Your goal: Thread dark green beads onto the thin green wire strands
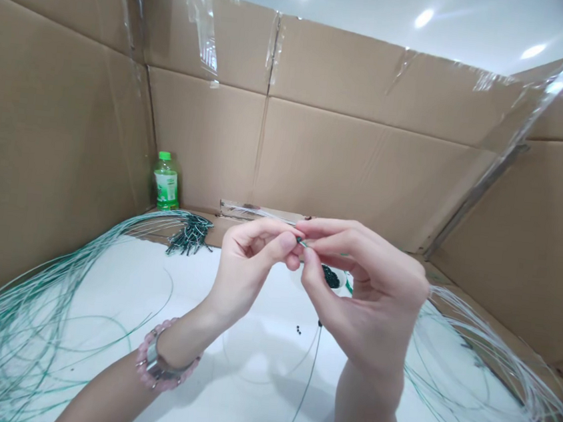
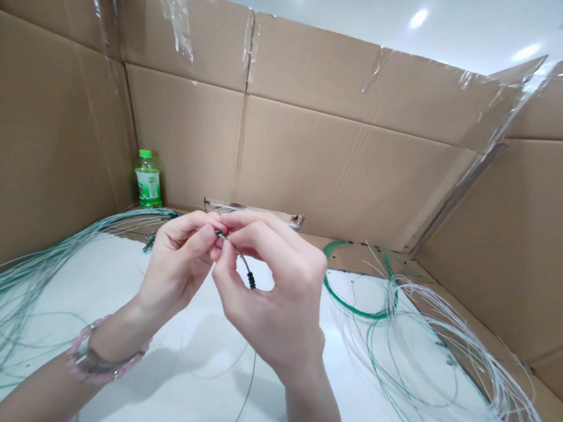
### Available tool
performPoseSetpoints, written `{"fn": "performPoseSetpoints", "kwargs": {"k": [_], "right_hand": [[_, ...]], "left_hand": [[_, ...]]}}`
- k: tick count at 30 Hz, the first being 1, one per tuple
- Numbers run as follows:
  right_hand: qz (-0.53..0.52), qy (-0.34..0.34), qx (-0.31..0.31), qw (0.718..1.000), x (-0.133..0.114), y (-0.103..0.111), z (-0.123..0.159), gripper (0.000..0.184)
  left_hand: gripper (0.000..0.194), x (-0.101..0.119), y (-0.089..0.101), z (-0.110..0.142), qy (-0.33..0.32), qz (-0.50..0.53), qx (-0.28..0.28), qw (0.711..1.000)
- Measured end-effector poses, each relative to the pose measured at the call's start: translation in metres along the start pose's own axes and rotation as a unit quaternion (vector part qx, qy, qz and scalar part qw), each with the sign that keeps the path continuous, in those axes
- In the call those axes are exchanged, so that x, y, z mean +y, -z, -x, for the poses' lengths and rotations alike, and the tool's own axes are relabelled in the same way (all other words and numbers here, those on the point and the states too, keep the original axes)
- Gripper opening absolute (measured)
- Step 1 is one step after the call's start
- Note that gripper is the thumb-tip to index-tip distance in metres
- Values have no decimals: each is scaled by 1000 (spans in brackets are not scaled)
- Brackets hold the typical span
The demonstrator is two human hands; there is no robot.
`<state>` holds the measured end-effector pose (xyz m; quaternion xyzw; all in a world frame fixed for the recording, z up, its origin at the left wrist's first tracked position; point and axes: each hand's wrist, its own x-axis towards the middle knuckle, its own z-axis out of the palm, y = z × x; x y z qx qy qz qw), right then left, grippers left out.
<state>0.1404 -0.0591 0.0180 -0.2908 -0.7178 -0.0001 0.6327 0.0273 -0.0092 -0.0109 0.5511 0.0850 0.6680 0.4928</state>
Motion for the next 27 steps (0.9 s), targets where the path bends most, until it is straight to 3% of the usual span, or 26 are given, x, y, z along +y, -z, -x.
{"fn": "performPoseSetpoints", "kwargs": {"k": [7,20,27], "right_hand": [[-3,-1,12,1000,2,-1,0,23],[5,-8,3,1000,2,-1,-1,20],[3,-5,9,1000,1,-2,0,18]], "left_hand": [[6,-3,3,1,-37,-23,-22,999],[6,-3,1,0,-22,48,-34,998],[10,-6,4,1,-86,10,-45,995]]}}
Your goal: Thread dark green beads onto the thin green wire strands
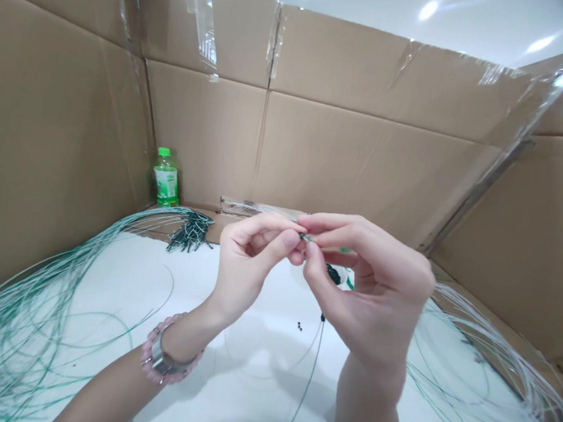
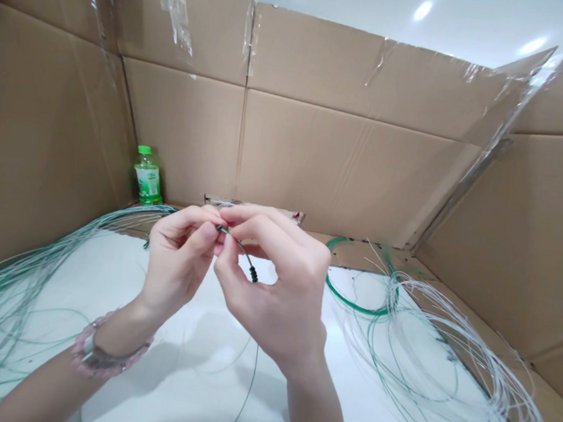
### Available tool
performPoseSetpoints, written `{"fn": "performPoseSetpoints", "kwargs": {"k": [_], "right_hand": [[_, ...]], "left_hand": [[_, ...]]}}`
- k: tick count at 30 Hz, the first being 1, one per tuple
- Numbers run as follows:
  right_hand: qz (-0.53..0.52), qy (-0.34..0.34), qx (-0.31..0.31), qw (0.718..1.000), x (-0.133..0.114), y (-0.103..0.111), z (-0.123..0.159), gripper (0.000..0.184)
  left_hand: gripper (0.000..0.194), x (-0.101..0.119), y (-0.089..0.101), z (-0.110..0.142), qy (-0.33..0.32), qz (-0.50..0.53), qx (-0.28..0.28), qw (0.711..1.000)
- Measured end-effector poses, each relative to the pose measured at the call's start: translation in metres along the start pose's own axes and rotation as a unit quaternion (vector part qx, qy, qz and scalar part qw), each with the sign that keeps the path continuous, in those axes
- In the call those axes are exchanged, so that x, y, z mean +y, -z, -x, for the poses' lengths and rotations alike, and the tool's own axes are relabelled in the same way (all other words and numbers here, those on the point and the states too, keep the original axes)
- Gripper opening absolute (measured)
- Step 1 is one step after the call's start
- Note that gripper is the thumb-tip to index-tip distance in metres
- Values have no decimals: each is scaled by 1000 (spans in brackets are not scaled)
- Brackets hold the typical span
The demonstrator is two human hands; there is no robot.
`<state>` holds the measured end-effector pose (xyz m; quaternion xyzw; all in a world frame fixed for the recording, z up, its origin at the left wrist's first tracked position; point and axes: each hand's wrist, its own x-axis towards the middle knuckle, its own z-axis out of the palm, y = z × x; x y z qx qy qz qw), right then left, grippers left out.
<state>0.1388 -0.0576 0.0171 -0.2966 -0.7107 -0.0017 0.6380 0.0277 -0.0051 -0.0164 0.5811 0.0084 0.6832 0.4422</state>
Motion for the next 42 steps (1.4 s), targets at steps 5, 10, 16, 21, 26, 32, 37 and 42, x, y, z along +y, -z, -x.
{"fn": "performPoseSetpoints", "kwargs": {"k": [5,10,16,21,26,32,37,42], "right_hand": [[-3,20,-5,1000,1,0,0,17],[-9,23,-6,1000,2,1,-1,17],[3,5,3,1000,1,0,-1,18],[38,8,-5,999,0,0,-1,16],[73,9,-17,997,-1,3,0,16],[90,9,-28,995,-1,5,0,17],[124,17,-35,992,-2,7,-1,16],[136,1,-59,989,-2,10,0,16]], "left_hand": [[8,1,0,-1,-57,-59,14,997],[8,3,1,-3,-48,-54,8,997],[7,3,1,-4,-47,-45,36,997],[8,4,-2,-4,-64,-86,34,994],[8,5,-4,-3,-70,-124,36,989],[7,7,-7,-2,-69,-146,35,986],[5,6,-1,-1,-88,-182,23,979],[13,2,7,-1,-129,-222,-4,966]]}}
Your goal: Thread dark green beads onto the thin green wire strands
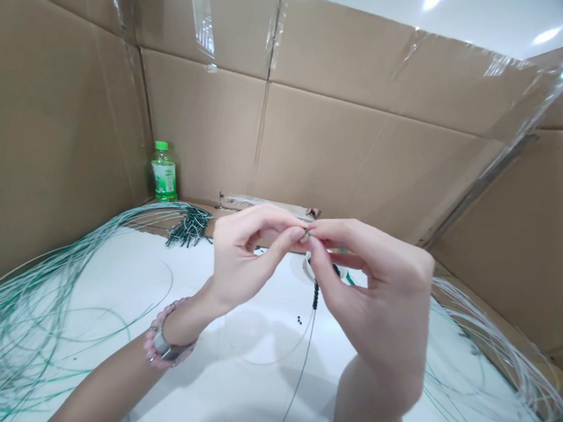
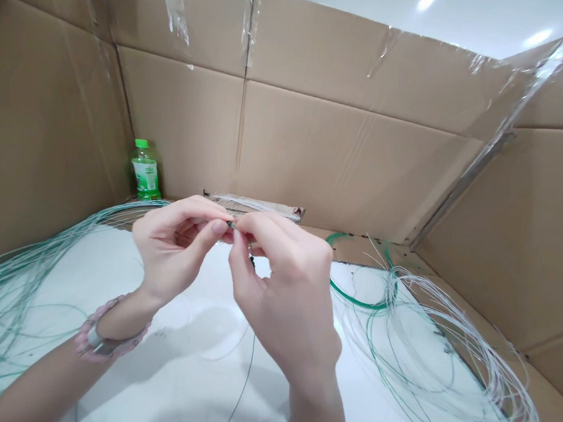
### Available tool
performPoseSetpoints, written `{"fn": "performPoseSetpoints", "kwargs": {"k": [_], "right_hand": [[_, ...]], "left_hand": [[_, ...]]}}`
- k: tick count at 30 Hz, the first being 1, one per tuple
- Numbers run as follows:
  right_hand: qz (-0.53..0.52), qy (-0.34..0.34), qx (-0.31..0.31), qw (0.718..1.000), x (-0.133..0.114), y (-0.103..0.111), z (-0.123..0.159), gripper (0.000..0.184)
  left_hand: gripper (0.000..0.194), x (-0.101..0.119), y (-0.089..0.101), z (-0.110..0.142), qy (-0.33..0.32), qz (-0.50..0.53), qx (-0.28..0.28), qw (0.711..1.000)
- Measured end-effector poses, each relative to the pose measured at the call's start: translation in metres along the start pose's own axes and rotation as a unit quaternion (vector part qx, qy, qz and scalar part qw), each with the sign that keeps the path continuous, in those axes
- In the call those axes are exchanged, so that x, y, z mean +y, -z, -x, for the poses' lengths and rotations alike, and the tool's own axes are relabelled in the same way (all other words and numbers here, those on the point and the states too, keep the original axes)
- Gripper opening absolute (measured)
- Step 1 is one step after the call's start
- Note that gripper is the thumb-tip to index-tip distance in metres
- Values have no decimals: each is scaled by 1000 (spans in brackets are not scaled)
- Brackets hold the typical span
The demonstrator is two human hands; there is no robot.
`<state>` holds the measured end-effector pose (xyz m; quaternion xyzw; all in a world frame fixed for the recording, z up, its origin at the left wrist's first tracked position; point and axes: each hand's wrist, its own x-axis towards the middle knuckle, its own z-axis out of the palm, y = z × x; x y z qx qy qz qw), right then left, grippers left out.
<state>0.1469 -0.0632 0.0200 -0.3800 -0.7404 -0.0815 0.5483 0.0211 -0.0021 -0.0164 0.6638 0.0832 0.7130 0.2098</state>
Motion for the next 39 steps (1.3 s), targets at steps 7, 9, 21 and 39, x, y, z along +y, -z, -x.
{"fn": "performPoseSetpoints", "kwargs": {"k": [7,9,21,39], "right_hand": [[-25,-10,11,1000,2,-2,-1,15],[-41,-11,14,999,2,-2,-1,15],[-111,-30,15,993,8,-5,-3,16],[-145,-40,19,988,13,-8,-7,13]], "left_hand": [[15,-3,2,-1,-28,-34,-3,999],[14,-2,2,-1,-21,-24,-4,999],[9,4,0,-5,91,74,-4,993],[7,2,7,-9,31,-12,-10,999]]}}
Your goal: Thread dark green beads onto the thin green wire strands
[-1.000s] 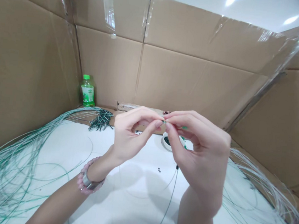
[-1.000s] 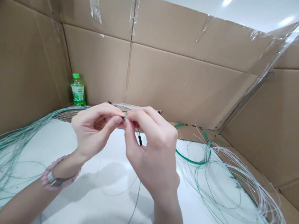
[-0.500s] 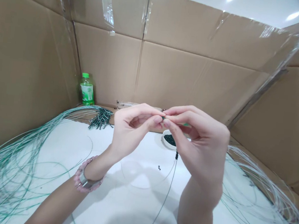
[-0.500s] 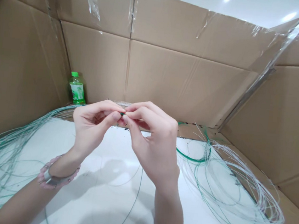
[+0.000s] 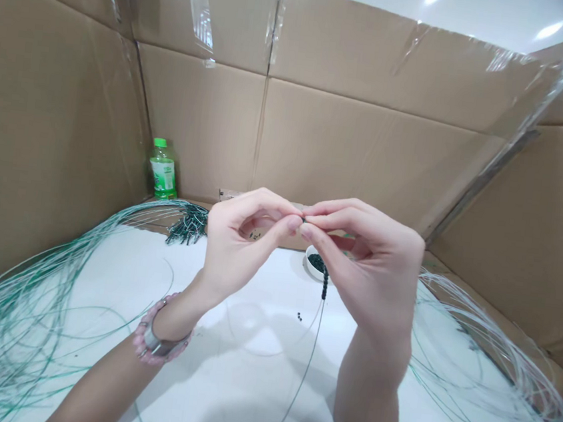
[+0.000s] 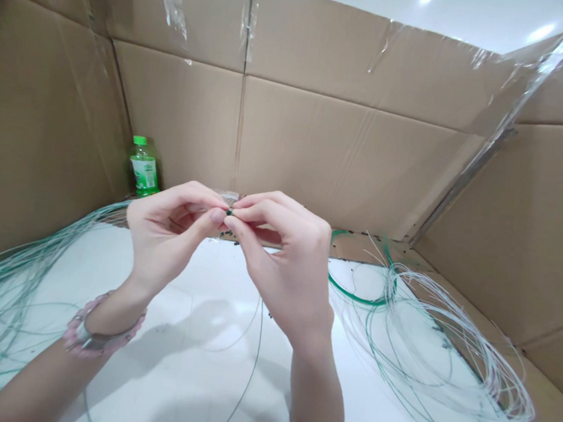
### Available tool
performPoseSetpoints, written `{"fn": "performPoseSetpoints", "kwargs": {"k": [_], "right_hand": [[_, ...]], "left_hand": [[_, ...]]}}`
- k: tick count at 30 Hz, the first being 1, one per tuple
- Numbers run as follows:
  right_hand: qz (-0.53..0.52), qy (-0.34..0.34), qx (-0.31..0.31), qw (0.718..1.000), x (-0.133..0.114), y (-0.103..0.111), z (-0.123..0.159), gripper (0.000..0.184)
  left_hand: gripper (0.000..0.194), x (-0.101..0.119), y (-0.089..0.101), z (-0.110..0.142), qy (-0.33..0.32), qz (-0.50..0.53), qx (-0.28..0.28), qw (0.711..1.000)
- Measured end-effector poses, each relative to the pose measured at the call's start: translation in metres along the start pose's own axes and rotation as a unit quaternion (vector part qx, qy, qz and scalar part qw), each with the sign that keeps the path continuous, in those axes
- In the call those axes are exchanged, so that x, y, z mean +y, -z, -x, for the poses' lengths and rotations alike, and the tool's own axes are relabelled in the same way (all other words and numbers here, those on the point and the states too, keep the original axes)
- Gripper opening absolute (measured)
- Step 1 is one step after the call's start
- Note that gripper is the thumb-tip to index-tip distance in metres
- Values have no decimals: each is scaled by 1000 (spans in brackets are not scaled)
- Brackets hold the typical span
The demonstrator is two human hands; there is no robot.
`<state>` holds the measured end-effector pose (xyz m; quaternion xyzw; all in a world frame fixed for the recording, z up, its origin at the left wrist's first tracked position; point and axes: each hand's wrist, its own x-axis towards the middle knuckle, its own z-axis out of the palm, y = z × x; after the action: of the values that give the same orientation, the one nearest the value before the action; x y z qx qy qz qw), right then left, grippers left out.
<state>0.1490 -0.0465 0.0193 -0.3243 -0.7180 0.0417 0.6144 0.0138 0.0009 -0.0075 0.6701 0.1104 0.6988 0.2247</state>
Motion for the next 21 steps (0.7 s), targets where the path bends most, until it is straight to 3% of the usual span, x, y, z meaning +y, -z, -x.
{"fn": "performPoseSetpoints", "kwargs": {"k": [13,18,21], "right_hand": [[-5,-13,-31,999,-1,1,0,12],[81,-30,-123,989,1,16,-6,10],[53,-31,-101,993,3,16,-8,6]], "left_hand": [[6,5,4,-3,14,-47,-34,998],[7,2,8,-5,2,-65,-1,998],[8,3,7,-6,-3,-67,5,998]]}}
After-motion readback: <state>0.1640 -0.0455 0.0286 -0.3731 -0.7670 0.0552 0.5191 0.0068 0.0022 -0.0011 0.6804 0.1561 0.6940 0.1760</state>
